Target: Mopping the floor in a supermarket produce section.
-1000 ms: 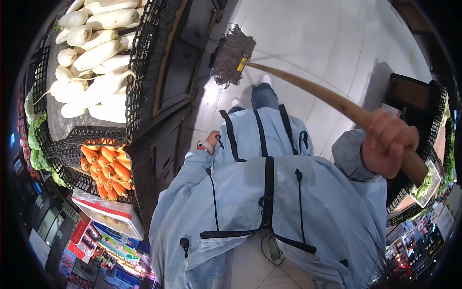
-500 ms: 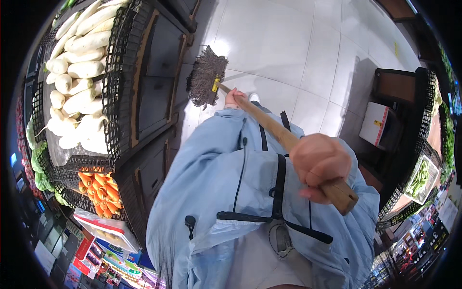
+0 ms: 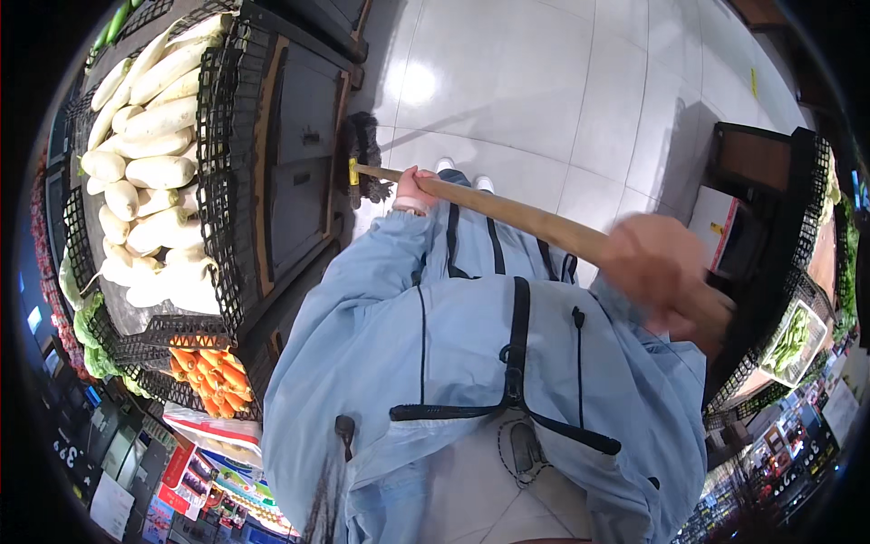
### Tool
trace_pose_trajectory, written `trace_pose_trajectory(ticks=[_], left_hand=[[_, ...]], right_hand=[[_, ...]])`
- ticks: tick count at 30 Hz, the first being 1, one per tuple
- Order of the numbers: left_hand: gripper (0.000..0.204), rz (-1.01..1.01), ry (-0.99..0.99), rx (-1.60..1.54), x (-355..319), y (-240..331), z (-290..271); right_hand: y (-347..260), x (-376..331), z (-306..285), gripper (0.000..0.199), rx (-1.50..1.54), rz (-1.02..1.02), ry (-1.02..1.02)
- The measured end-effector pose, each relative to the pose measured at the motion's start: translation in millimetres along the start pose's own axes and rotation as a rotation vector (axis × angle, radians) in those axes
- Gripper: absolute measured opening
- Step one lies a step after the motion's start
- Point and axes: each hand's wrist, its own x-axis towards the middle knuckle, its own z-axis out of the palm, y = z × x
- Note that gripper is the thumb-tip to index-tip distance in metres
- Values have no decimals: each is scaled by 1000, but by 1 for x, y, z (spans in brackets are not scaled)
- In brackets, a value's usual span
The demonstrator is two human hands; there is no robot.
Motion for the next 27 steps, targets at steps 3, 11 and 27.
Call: trace_pose_trajectory(ticks=[3, 11, 27], left_hand=[[20, -106, 86, -39, 61, 42, -15], [22, -30, 266, 529, 80, -15, 2], [13, -205, 70, 153, -17, -55, 18]], right_hand=[[64, -12, -16, 16, -150, -233, 275], [15, -15, -18, 16, -467, 70, 265], [-61, -2, 41, 20, -189, 56, -161]])
